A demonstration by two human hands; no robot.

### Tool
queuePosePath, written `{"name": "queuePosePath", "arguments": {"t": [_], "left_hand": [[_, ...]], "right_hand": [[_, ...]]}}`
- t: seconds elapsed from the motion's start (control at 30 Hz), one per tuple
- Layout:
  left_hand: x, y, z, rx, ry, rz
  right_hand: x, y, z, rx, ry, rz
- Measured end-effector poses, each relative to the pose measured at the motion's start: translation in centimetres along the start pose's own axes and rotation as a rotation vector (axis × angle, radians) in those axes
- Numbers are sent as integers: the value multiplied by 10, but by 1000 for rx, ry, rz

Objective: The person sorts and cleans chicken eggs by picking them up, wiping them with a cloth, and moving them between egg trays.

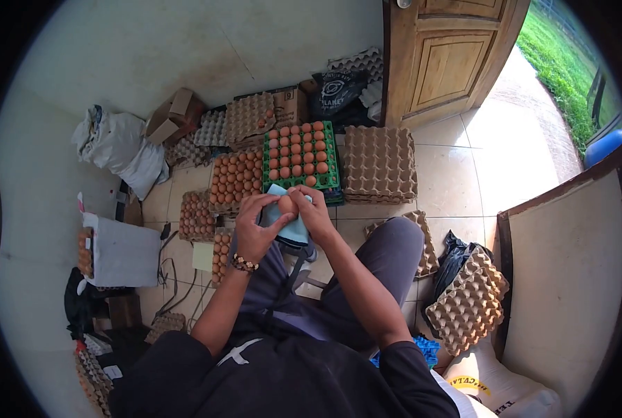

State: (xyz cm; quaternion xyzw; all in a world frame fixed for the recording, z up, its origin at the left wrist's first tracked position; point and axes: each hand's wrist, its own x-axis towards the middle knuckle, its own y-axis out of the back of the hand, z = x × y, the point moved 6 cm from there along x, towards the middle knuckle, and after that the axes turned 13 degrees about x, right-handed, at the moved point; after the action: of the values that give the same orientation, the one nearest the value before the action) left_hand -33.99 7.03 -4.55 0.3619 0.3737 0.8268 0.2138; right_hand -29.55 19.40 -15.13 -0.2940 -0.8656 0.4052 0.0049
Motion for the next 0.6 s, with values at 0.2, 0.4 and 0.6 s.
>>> {"name": "queuePosePath", "arguments": {"t": [0.2,0.4,0.6], "left_hand": [[5,-13,4,85,-62,-81],[7,-22,5,252,-152,-104],[4,-26,11,225,-130,-29]], "right_hand": [[7,4,1,122,-57,-2],[3,-2,-5,87,-46,-155],[1,-6,-4,36,30,-19]]}}
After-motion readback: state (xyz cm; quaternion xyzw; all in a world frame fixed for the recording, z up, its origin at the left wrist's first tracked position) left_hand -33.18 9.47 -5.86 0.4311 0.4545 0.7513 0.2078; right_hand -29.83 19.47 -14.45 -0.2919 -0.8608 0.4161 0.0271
